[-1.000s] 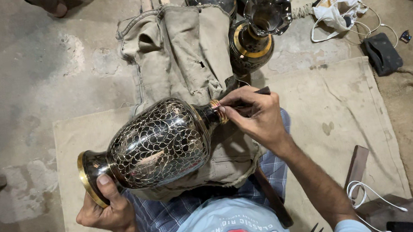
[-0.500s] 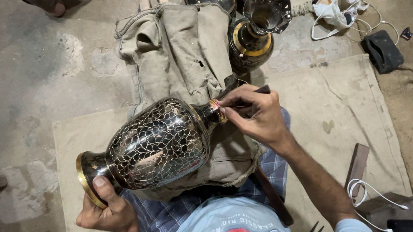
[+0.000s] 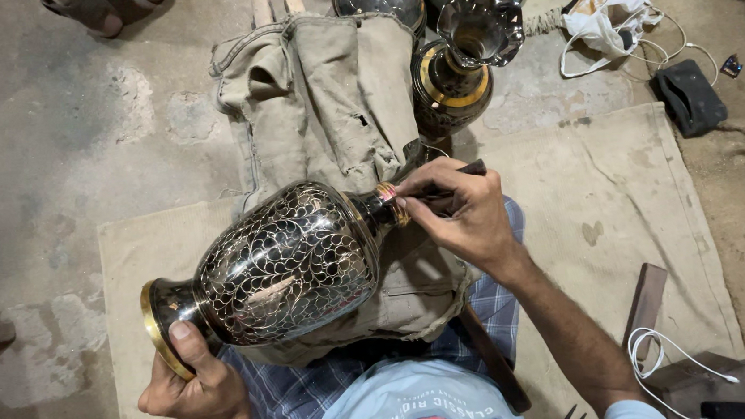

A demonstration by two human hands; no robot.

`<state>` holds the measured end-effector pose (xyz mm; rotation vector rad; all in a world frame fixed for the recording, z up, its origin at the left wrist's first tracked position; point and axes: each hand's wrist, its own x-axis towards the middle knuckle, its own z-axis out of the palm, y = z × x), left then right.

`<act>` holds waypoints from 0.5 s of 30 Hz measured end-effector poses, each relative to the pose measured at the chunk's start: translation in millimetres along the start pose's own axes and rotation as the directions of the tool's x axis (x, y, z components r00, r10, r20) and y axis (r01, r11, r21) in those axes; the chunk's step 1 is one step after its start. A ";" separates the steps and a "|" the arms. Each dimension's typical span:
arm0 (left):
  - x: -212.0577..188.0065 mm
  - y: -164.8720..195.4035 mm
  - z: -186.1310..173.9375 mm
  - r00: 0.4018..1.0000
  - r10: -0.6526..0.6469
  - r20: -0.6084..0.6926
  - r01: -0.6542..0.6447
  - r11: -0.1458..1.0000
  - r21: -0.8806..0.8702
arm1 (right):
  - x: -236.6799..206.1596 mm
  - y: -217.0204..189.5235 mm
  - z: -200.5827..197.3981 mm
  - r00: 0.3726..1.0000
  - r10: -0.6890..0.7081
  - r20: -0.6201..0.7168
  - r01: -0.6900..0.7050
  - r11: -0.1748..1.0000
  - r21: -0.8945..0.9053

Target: The person sits on the floor and uses a wooden mallet and a metal chisel to hammer a decorative pattern into the surface of a metal vase. They rotate the vase to work on different sections and later use the chisel to refine details near the neck.

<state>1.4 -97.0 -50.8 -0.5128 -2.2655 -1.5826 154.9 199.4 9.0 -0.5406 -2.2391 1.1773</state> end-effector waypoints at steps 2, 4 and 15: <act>0.5 1.2 -0.1 1.000 -0.003 0.013 0.003 1.000 0.004 | -0.1 2.1 -0.9 0.997 -0.064 0.037 0.064 0.998 0.004; 0.1 3.4 -0.5 1.000 -0.004 0.024 0.004 1.000 0.000 | -0.6 3.9 -1.2 0.994 -0.095 0.051 0.095 0.995 0.006; 3.9 18.4 2.5 0.999 -0.021 0.031 0.023 0.996 -0.089 | -8.2 13.2 0.0 0.987 -0.155 0.037 0.153 0.987 0.053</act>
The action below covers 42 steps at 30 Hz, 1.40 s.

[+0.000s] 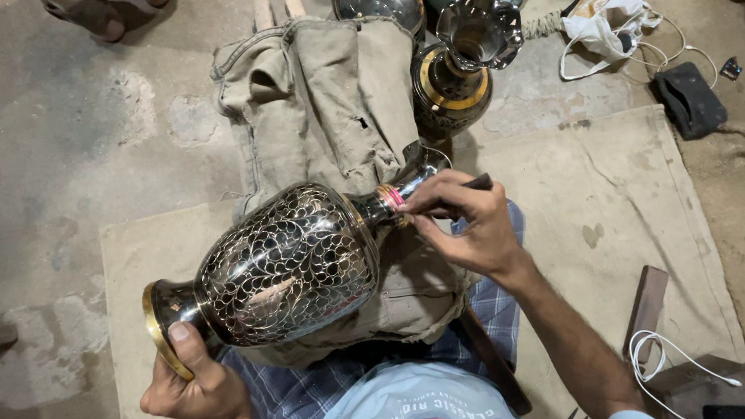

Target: The person sits on the floor and uses a wooden mallet and a metal chisel to hammer a decorative pattern into the surface of a metal vase. They rotate the vase to work on different sections and later use the chisel to refine details near the neck.

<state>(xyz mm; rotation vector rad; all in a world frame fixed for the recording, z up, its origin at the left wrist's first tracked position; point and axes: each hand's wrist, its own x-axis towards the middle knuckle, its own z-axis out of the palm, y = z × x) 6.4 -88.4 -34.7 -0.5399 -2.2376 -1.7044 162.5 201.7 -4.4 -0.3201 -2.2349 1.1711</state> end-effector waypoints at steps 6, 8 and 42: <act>1.6 7.2 0.8 0.999 -0.041 -0.004 0.040 0.998 -0.041 | -4.9 4.6 6.8 0.991 0.102 -0.084 -0.106 0.993 -0.045; 1.5 9.5 1.1 0.999 -0.053 -0.005 0.052 0.997 -0.055 | -7.0 4.4 6.6 0.997 0.044 -0.069 -0.045 0.999 -0.007; -8.9 -6.5 -21.1 0.987 0.054 0.152 -0.064 0.996 0.061 | -7.1 3.6 11.3 0.981 0.106 -0.162 -0.100 0.994 0.039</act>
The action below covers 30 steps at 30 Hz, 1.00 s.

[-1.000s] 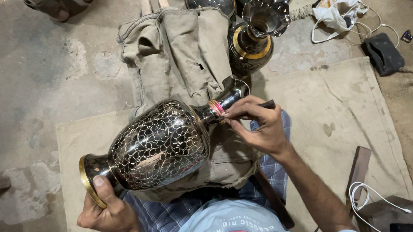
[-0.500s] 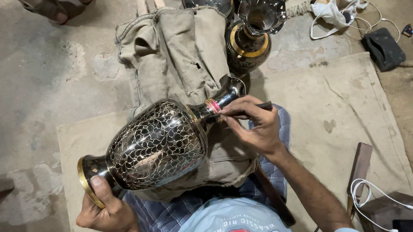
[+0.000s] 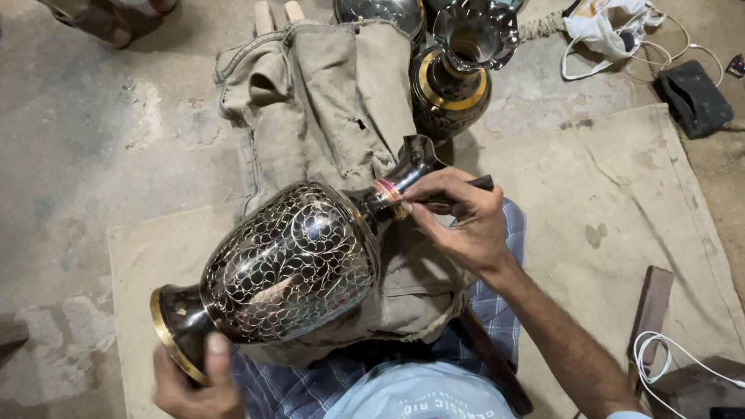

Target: The person sits on the floor and uses a wooden mallet and a metal chisel to hammer a decorative pattern into the surface of a metal vase. They rotate the vase to work on different sections and later use the chisel to refine details near the neck.

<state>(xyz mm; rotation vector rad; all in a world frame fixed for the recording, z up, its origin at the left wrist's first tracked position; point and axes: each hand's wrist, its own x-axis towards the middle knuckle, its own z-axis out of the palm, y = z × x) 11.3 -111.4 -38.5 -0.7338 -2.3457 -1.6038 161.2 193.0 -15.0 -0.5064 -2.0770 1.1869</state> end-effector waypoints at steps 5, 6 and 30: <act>-19.6 -38.3 15.5 0.976 0.147 -0.158 -0.100 0.956 0.274 | 0.5 -13.0 -2.3 0.999 -0.022 0.038 0.021 0.999 0.043; -18.7 -43.7 16.6 0.975 0.141 -0.175 -0.087 0.955 0.283 | 1.6 -13.9 -1.8 0.999 -0.035 0.038 0.034 0.998 0.048; -6.1 -30.2 24.6 0.955 0.173 -0.241 -0.108 0.959 0.264 | 9.0 -11.8 -7.3 0.997 -0.013 0.072 0.018 0.997 -0.081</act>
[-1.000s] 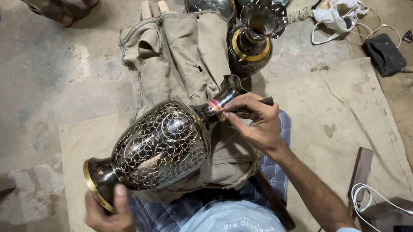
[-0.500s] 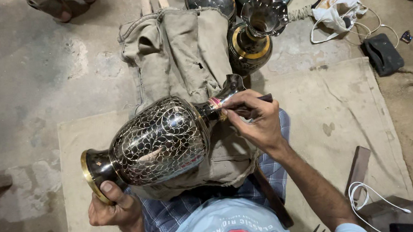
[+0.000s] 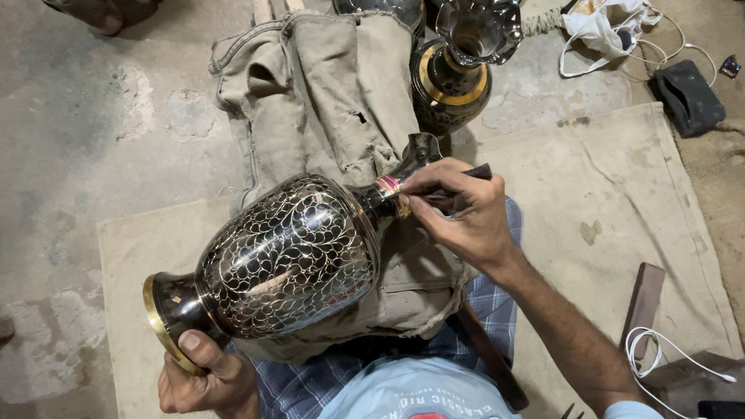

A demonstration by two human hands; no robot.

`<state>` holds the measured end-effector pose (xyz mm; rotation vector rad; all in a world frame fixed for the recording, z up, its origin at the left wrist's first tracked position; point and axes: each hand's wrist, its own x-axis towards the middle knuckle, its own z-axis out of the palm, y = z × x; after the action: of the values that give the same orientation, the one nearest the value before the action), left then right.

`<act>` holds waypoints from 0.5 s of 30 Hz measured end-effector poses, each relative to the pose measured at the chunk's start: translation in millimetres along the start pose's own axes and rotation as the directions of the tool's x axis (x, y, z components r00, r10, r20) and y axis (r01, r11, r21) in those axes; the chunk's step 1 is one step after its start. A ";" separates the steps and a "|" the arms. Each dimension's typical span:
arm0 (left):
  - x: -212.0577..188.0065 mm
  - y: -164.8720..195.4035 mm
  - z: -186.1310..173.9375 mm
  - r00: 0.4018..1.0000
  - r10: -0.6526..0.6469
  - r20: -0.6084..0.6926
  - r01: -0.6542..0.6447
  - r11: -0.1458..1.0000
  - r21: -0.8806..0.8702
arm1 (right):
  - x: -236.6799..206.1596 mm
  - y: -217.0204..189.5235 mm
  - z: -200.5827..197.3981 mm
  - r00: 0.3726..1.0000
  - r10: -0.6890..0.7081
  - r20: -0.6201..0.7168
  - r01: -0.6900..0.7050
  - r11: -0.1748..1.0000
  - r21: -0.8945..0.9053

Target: The person sits on the floor and uses a wooden mallet and a metal chisel to hammer a decorative pattern into the surface of a metal vase. They rotate the vase to work on different sections and later use the chisel to refine details near the neck.

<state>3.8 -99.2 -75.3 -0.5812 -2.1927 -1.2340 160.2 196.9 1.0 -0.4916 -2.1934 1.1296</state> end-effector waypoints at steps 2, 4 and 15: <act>-0.3 1.3 -0.1 1.000 -0.001 0.002 0.001 1.000 -0.004 | -0.8 2.4 -0.2 0.999 -0.034 0.010 0.034 0.999 0.016; -0.7 3.2 -0.9 1.000 0.008 0.005 -0.008 1.000 -0.007 | -1.4 5.5 0.4 0.998 -0.061 0.013 0.060 0.998 0.024; 3.8 15.1 -1.8 0.999 -0.048 0.004 0.048 0.999 -0.020 | -6.0 15.6 3.2 0.997 -0.075 0.024 0.075 0.997 0.013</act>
<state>10.5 -93.0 -62.6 -0.5415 -2.2111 -1.2825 163.3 200.4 -15.4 -0.3892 -2.2052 1.1140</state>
